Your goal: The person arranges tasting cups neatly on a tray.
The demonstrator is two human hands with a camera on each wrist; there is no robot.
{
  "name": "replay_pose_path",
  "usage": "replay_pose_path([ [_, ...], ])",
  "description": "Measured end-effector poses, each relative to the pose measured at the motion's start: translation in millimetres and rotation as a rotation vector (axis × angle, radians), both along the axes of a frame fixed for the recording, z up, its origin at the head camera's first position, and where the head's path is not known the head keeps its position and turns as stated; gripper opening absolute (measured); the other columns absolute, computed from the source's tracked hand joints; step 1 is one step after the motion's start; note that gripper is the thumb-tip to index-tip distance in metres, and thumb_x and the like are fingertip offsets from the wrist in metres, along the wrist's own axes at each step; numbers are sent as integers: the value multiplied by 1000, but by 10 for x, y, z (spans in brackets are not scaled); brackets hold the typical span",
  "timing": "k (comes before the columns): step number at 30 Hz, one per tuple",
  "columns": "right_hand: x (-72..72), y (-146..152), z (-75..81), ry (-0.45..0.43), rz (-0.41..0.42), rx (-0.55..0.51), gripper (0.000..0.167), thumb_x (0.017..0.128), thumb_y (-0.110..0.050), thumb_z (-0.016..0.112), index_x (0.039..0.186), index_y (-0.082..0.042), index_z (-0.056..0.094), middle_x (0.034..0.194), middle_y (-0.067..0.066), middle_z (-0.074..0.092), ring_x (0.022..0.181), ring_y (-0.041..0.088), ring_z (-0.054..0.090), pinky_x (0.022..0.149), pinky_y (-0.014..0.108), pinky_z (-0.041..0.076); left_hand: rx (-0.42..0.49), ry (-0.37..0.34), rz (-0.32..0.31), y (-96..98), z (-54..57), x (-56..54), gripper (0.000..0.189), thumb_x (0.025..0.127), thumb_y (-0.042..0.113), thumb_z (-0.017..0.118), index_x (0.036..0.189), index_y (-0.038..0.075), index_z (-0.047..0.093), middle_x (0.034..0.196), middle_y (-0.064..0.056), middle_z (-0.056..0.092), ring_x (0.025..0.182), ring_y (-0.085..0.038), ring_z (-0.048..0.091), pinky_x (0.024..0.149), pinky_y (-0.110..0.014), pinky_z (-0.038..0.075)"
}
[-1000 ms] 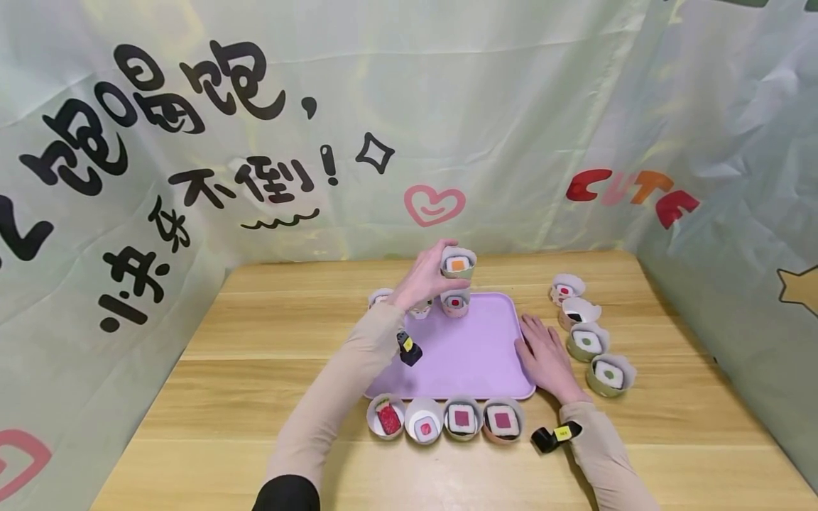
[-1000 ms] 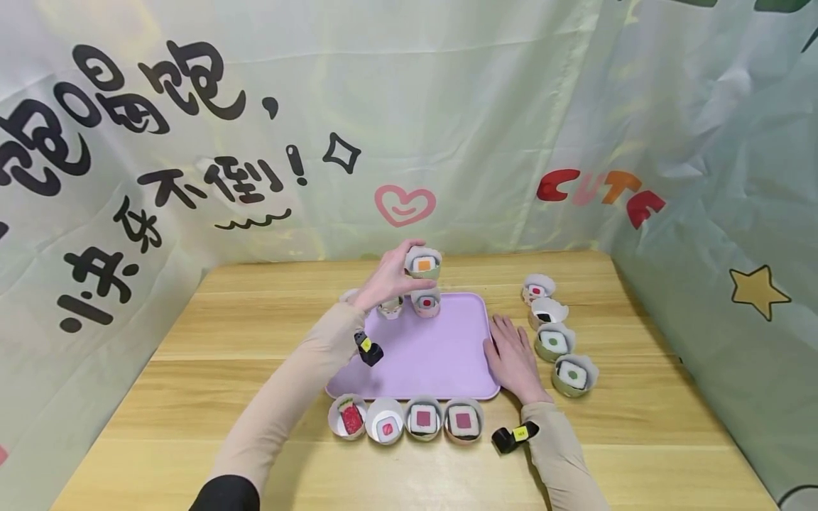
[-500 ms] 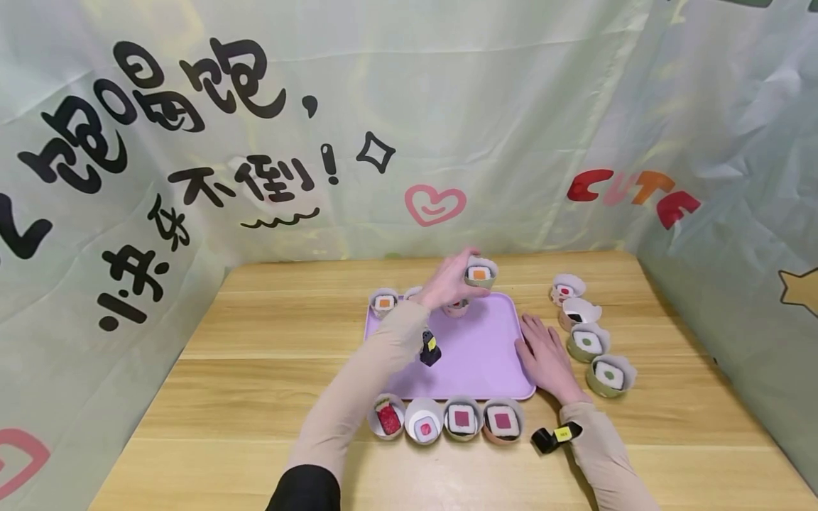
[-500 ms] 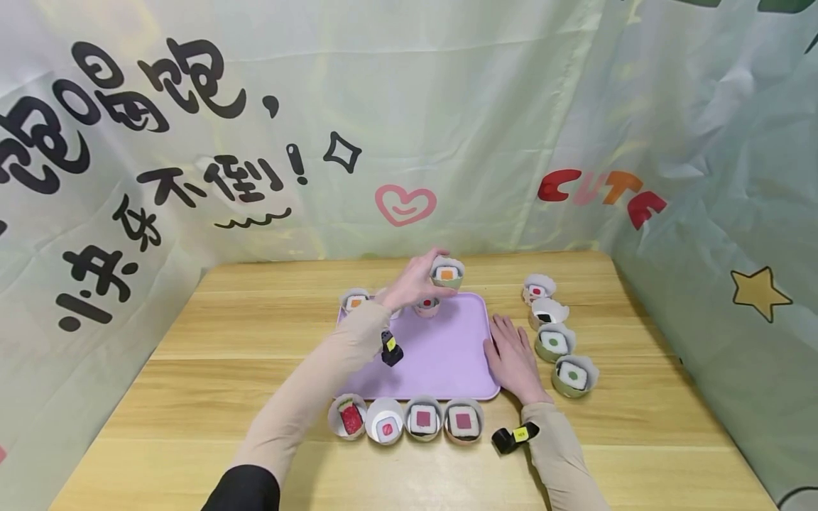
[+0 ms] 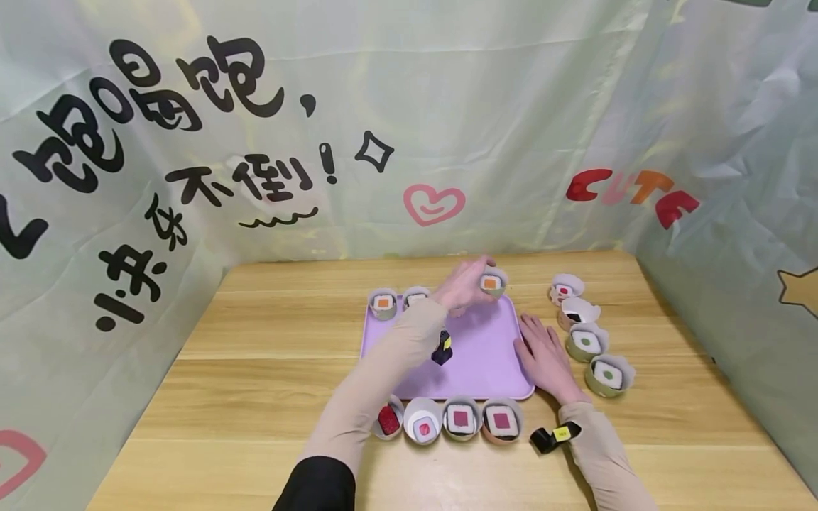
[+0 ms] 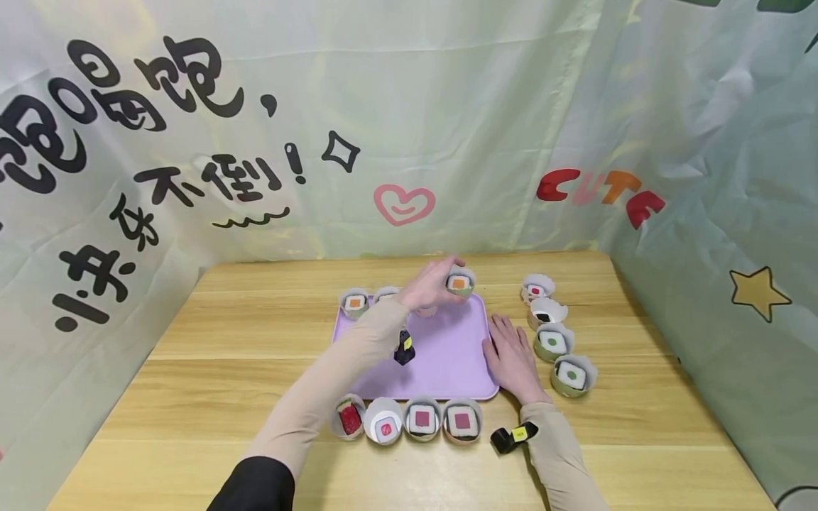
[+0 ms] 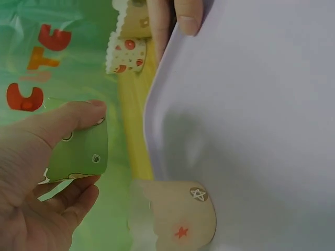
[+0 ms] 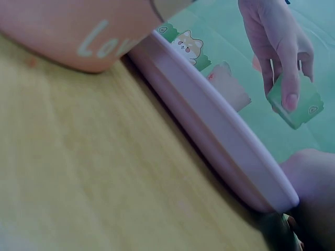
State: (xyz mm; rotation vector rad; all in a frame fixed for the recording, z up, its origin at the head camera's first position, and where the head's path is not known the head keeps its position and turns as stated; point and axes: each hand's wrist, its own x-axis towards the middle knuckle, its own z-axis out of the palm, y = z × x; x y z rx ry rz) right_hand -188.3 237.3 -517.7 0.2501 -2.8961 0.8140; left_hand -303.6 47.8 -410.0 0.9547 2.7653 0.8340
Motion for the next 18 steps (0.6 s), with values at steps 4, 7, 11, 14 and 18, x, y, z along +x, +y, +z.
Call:
replay_pose_path([
  [4, -3, -5, -1, 4, -4, 2, 53, 106, -20, 40, 151, 7, 36, 158, 31, 33, 151, 48, 23, 124, 63, 10, -25, -14, 0, 64, -27, -1, 66, 83, 15, 83, 139, 7, 50, 124, -11, 68, 110, -20, 64, 98, -28, 53],
  [7, 4, -11, 0, 11, -2, 4, 53, 106, -20, 40, 151, 7, 37, 158, 31, 34, 150, 48, 24, 124, 64, 11, -85, 5, 7, 106, -29, 7, 65, 83, 17, 83, 138, 8, 52, 125, -9, 69, 110, -19, 65, 98, -28, 53],
  [11, 11, -9, -1, 24, -2, 2, 52, 106, -19, 40, 150, 8, 38, 157, 32, 35, 149, 49, 26, 123, 65, 12, -181, 64, 3, 163, -56, -1, 62, 83, 24, 83, 136, 10, 54, 124, -5, 69, 111, -17, 65, 97, -26, 53],
  [14, 8, -7, -6, 17, -4, -1, 52, 106, -19, 40, 150, 8, 38, 157, 31, 35, 150, 49, 25, 123, 64, 12, -218, 90, 5, 186, -88, -8, 59, 83, 28, 82, 133, 12, 56, 122, -3, 70, 108, -16, 66, 94, -25, 53],
  [18, 6, -13, 2, 19, -5, -1, 52, 106, -19, 41, 150, 8, 38, 157, 32, 35, 149, 49, 26, 123, 64, 12, -246, 97, 16, 200, -110, -10, 56, 84, 31, 81, 131, 15, 56, 119, -1, 69, 104, -15, 65, 89, -25, 53],
])
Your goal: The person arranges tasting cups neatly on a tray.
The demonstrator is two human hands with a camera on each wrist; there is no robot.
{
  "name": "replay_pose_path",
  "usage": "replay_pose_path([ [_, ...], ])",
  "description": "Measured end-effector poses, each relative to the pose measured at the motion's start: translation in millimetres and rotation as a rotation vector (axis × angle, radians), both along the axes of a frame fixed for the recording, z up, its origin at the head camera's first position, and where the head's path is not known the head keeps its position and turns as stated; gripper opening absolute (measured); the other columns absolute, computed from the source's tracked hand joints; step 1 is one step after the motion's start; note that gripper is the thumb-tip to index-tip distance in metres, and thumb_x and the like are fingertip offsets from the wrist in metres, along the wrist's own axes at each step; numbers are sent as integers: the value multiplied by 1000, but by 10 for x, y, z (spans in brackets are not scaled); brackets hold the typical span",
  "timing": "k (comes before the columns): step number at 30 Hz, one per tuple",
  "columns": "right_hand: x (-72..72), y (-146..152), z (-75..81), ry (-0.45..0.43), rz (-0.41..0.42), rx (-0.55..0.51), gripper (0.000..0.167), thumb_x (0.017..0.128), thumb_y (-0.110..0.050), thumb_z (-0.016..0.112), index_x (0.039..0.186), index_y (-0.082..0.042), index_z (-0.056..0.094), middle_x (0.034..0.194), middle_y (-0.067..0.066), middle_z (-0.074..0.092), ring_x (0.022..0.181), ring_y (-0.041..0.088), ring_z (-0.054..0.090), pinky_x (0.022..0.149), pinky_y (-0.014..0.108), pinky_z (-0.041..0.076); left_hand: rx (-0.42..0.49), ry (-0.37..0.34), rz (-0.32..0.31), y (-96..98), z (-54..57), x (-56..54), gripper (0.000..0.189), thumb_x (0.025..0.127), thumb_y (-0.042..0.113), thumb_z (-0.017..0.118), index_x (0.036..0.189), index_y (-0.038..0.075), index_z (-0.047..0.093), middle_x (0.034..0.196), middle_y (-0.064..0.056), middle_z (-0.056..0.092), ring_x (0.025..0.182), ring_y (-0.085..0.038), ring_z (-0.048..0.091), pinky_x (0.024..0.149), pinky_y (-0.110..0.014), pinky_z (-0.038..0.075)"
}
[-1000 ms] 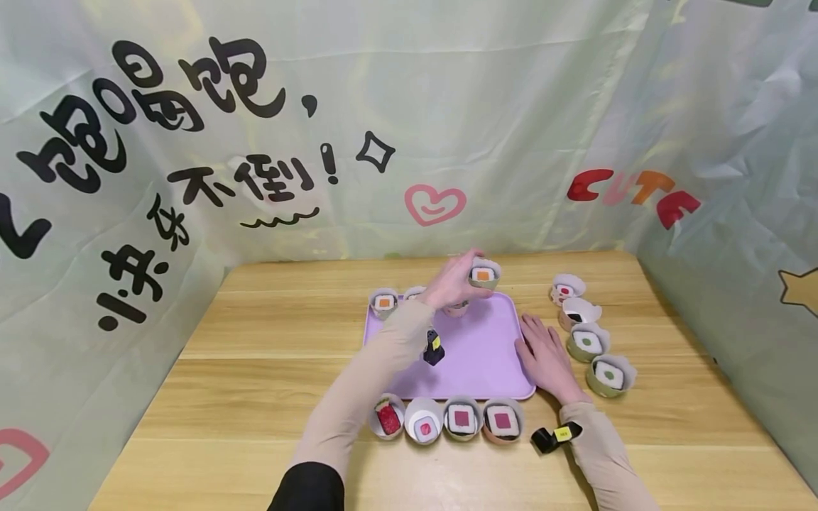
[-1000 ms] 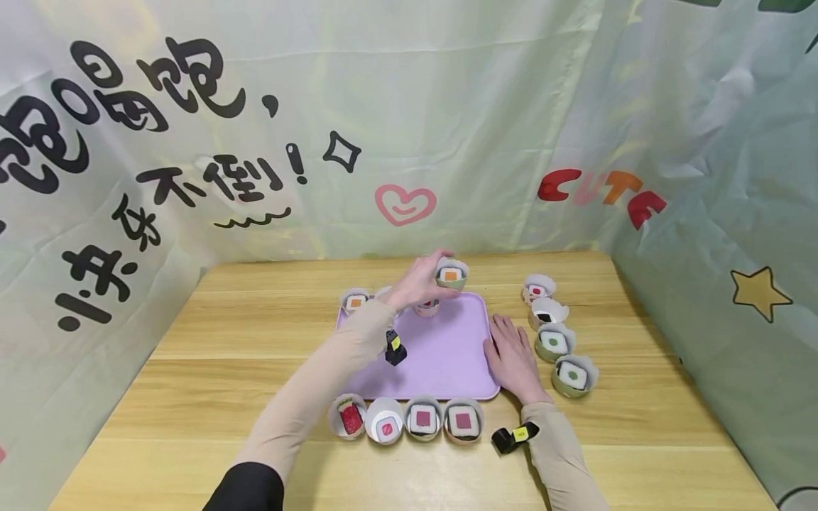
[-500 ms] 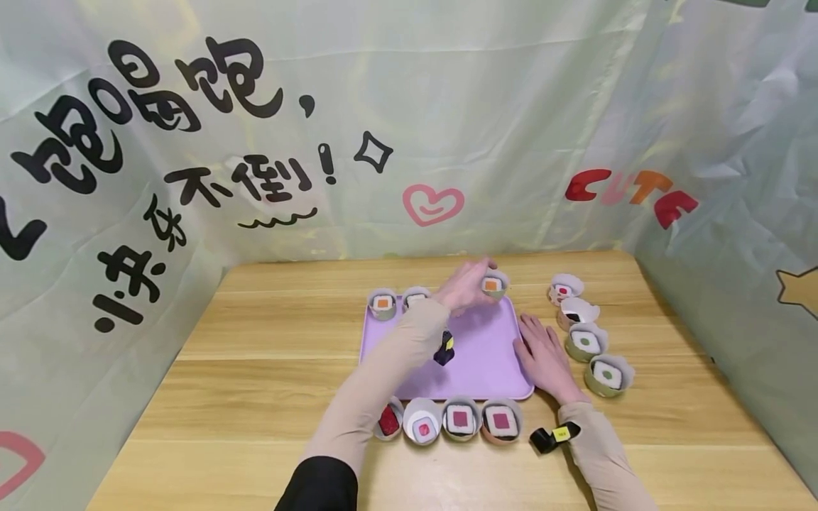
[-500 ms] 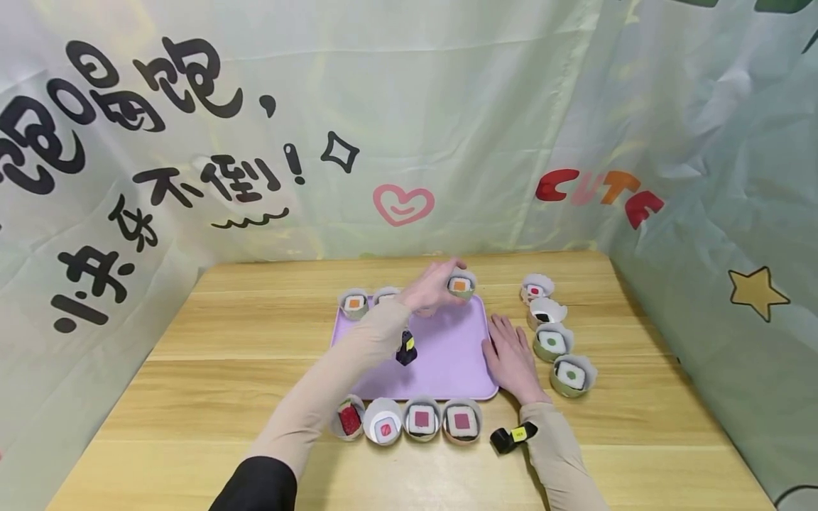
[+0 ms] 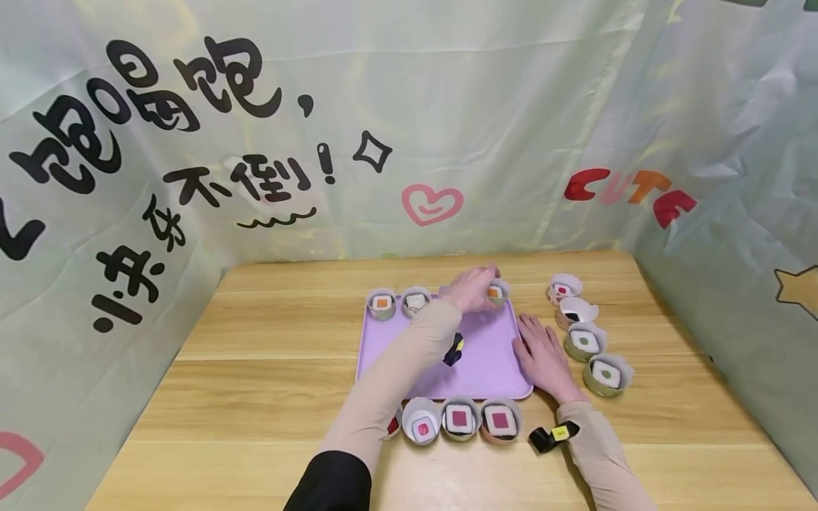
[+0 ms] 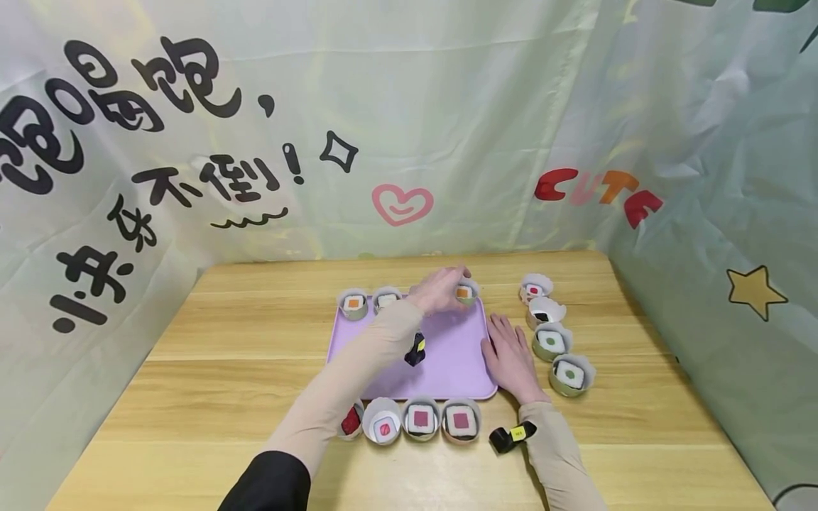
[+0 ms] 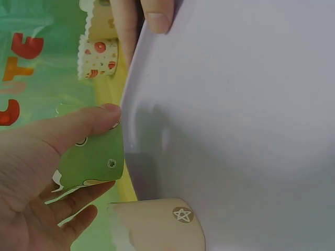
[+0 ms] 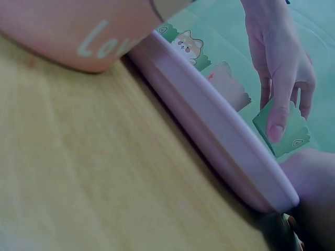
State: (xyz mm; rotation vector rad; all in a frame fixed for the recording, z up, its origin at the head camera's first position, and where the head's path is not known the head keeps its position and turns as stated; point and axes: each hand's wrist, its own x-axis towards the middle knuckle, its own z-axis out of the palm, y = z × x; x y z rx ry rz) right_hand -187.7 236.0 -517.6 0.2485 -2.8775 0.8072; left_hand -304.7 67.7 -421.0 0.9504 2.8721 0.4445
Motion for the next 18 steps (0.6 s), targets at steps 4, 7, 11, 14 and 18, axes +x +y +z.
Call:
replay_pose_path([
  [4, 0, -4, 22, 10, -4, 1, 52, 105, -18, 42, 150, 8, 39, 156, 31, 36, 149, 49, 27, 122, 65, 14, -38, 22, 0, 13, -30, -11, 55, 84, 33, 80, 131, 16, 56, 118, 1, 69, 102, -14, 65, 88, -26, 52],
  [7, 1, -3, 40, -4, -7, 3, 52, 106, -19, 41, 151, 7, 37, 157, 30, 35, 150, 48, 25, 123, 65, 12, -84, 49, 4, 28, -51, -15, 58, 84, 36, 79, 133, 17, 55, 121, 1, 69, 104, -14, 66, 91, -28, 52],
  [11, 6, -8, 49, -19, -4, 9, 52, 106, -20, 40, 151, 7, 36, 158, 30, 34, 151, 48, 24, 123, 64, 12, -135, 68, 19, 47, -64, -13, 63, 83, 38, 80, 137, 19, 53, 125, 2, 69, 109, -16, 67, 98, -31, 50],
  [14, 11, -10, 43, -21, -1, 9, 52, 107, -20, 40, 151, 7, 36, 158, 30, 34, 151, 48, 24, 123, 65, 12, -149, 67, 28, 54, -69, -9, 65, 82, 38, 81, 138, 19, 52, 127, 3, 68, 112, -16, 66, 101, -32, 49],
  [18, 18, -9, 32, -21, -1, 7, 52, 107, -21, 40, 151, 7, 36, 158, 30, 34, 151, 48, 24, 123, 64, 12, -159, 61, 31, 60, -85, -5, 68, 81, 38, 83, 138, 19, 52, 128, 2, 68, 112, -16, 67, 101, -31, 49],
])
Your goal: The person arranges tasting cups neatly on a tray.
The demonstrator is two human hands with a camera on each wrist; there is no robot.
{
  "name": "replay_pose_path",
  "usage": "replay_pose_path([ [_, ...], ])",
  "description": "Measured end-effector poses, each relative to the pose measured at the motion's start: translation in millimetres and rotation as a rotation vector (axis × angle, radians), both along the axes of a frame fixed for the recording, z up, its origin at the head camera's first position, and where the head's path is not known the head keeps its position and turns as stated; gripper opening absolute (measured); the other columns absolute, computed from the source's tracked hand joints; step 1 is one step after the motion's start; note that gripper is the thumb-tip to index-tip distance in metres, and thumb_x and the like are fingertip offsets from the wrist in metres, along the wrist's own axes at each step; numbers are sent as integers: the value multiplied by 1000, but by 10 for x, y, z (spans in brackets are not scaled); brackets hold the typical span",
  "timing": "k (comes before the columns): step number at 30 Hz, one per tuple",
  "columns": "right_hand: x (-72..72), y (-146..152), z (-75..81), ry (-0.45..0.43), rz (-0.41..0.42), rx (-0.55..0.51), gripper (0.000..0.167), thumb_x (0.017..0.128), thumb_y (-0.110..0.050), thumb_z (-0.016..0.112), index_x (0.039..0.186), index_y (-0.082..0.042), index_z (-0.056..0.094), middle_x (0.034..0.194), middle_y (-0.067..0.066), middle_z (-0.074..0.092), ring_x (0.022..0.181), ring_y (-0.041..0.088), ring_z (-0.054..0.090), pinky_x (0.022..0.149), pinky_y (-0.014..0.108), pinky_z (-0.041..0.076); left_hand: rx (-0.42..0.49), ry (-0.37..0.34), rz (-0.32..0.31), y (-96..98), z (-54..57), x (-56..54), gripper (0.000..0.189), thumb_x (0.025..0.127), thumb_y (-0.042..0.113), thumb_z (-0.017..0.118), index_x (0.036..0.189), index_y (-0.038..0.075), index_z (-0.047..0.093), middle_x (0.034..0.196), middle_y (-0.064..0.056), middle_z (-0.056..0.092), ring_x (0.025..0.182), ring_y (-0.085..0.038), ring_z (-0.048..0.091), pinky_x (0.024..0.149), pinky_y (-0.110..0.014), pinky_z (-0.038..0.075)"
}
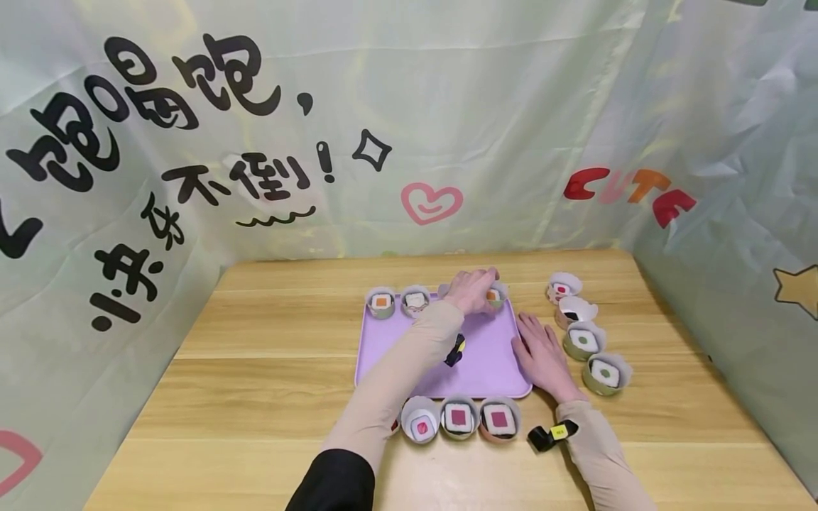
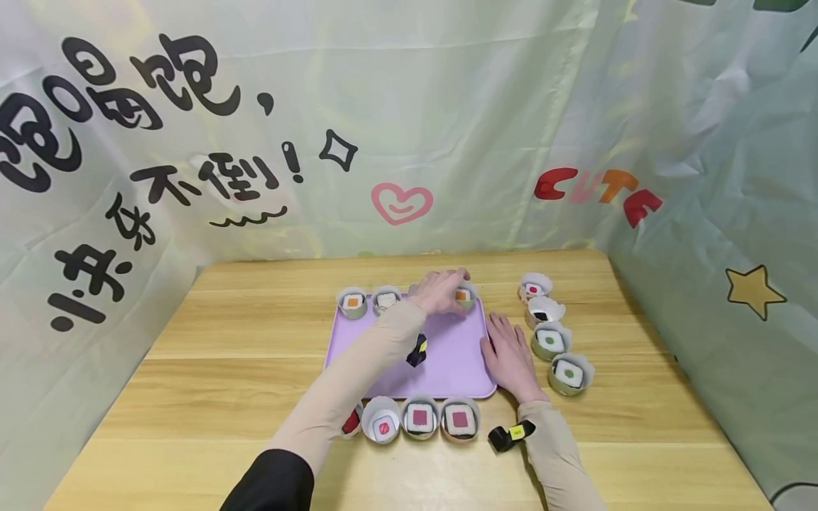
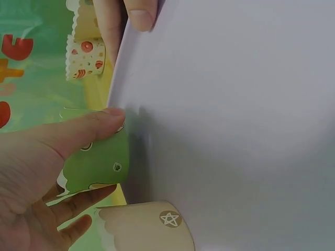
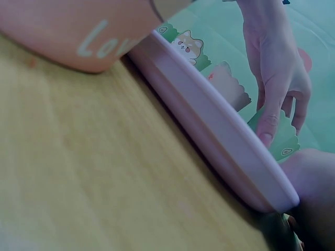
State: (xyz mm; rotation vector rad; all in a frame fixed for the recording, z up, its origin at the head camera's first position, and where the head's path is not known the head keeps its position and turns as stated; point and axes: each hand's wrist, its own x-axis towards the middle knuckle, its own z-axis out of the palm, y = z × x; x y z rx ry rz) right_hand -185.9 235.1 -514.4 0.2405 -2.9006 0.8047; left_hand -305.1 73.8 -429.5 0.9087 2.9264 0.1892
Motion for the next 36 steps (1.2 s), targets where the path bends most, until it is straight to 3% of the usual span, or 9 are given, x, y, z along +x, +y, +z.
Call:
replay_pose_path([
  [15, -3, -10, 21, 1, 2, 7, 53, 107, -20, 40, 151, 7, 36, 158, 30, 34, 151, 48, 24, 123, 64, 12, -12, 2, 19, 6, -76, -17, 72, 77, 37, 85, 138, 17, 53, 131, 1, 68, 116, -16, 65, 106, -34, 47],
  [23, -3, 0, 11, 8, 2, 13, 52, 107, -20, 40, 151, 7, 36, 158, 30, 34, 150, 48, 25, 123, 64, 13, -18, -1, 35, 34, -86, -12, 73, 78, 37, 85, 139, 19, 52, 134, 1, 66, 120, -16, 64, 113, -37, 43],
  [36, 2, -6, 14, 8, 1, 8, 52, 106, -19, 40, 151, 7, 37, 158, 30, 34, 150, 48, 25, 123, 65, 13, -13, -15, 36, 38, -84, -7, 75, 77, 35, 86, 141, 18, 50, 137, -1, 64, 123, -19, 63, 114, -40, 42],
])
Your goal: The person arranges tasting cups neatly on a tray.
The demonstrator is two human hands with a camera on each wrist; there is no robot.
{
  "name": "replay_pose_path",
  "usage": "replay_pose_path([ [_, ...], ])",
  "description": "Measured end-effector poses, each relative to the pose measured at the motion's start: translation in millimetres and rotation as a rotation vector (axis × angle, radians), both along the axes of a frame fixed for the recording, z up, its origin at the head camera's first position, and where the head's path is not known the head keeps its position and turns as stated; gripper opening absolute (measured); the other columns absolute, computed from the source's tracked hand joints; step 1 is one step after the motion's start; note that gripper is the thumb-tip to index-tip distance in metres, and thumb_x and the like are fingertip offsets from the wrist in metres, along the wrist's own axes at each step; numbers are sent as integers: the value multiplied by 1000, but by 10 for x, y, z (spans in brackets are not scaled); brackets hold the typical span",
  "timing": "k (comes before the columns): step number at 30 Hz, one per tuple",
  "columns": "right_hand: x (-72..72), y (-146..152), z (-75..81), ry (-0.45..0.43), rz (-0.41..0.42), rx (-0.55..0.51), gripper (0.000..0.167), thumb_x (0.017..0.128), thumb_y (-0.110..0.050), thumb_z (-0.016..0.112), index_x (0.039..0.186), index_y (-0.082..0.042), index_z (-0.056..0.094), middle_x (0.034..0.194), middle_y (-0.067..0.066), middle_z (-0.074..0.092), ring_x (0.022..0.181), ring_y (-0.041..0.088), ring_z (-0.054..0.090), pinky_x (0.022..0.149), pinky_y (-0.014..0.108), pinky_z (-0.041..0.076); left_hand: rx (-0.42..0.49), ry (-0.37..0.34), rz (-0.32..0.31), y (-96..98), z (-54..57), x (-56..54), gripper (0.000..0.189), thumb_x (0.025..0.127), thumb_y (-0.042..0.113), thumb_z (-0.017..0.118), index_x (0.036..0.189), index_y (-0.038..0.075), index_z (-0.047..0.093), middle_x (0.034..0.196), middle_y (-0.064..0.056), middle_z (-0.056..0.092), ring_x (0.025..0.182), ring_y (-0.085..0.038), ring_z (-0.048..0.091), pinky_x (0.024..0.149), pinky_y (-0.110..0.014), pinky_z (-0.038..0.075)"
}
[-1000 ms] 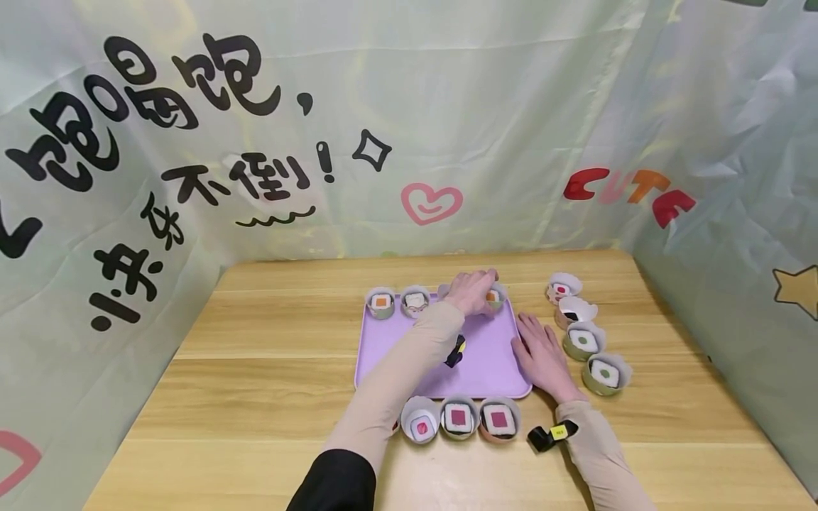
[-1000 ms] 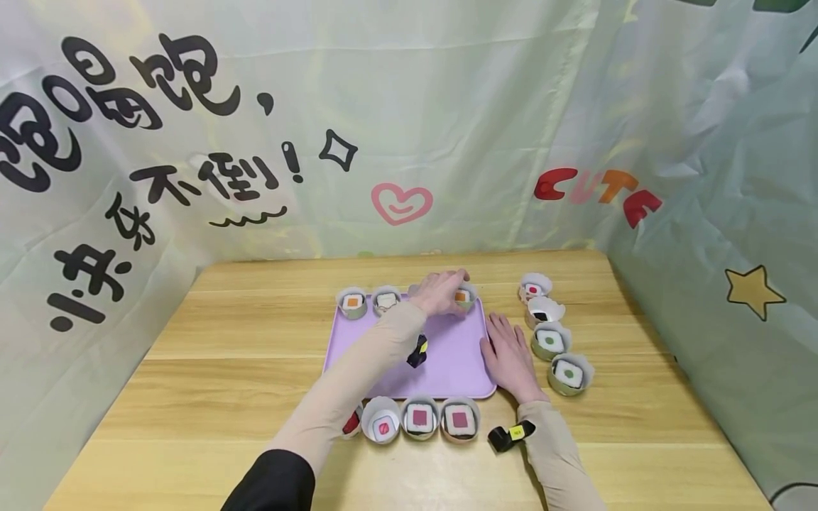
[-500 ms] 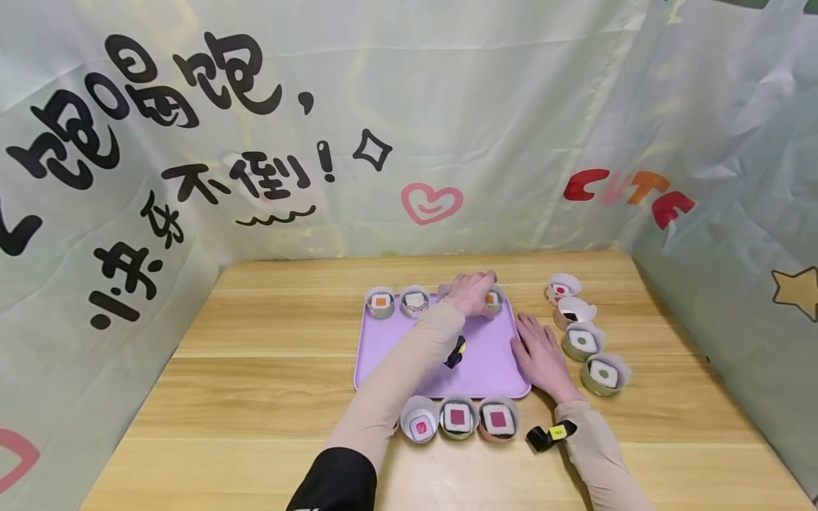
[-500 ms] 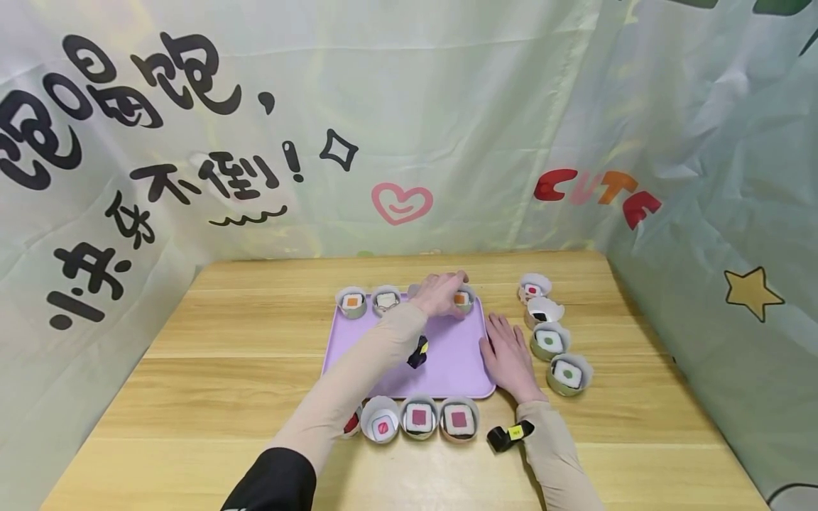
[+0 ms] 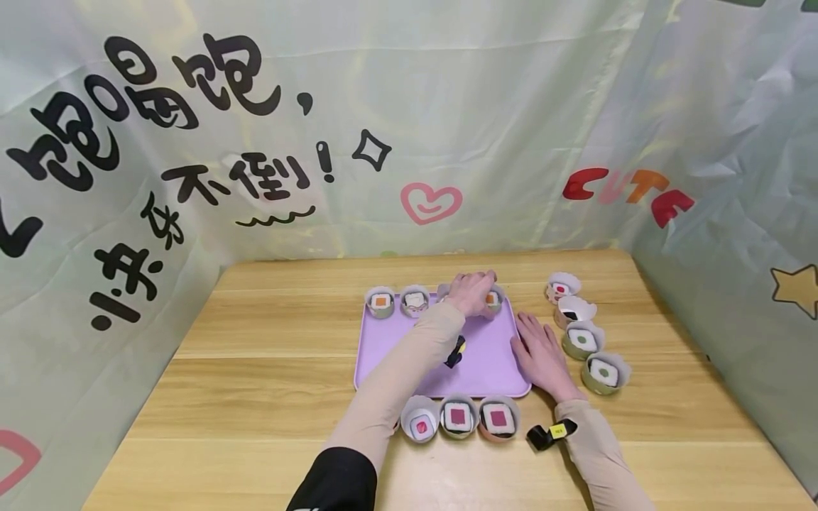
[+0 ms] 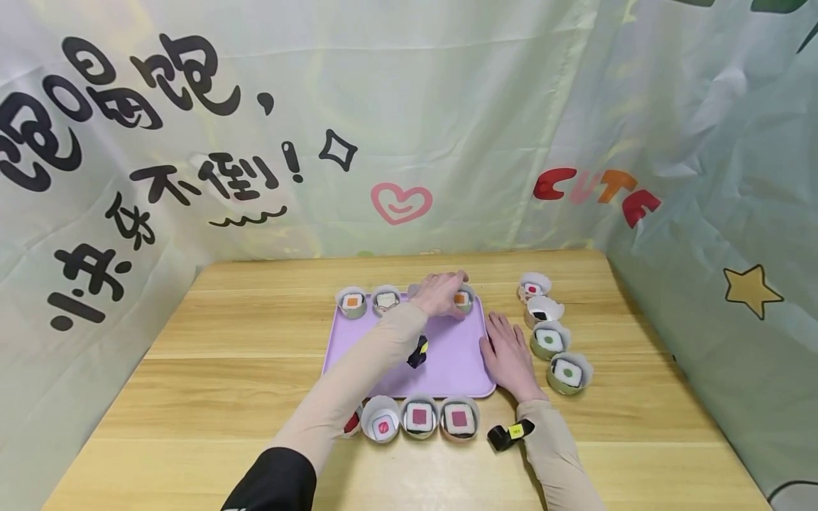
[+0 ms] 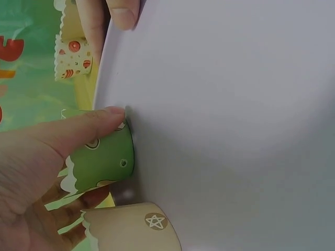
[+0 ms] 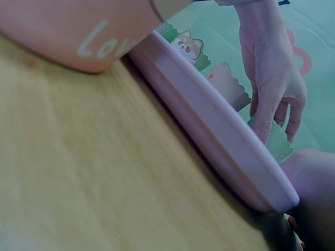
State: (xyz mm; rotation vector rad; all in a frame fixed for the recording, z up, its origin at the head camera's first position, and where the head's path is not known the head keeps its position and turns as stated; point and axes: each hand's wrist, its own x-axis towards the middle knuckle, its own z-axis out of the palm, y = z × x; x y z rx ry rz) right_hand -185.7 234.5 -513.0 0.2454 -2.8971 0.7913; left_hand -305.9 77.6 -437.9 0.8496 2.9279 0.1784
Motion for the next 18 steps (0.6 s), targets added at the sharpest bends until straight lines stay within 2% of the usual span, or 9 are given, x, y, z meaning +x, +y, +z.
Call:
replay_pose_path([
  [8, -8, 2, -8, 8, -2, -1, 52, 106, -19, 41, 151, 8, 37, 158, 30, 35, 150, 48, 25, 123, 64, 13, -1, -12, -16, -35, 19, -7, 84, 75, 43, 86, 146, 21, 47, 143, -1, 60, 129, -22, 56, 114, -41, 42],
  [18, -20, 14, -30, -7, -1, -13, 53, 106, -20, 40, 151, 7, 36, 158, 30, 33, 151, 48, 23, 124, 64, 11, 37, -96, -9, -143, 187, 61, 92, 77, 51, 83, 153, 25, 38, 155, 1, 49, 143, -24, 44, 124, -42, 31],
])
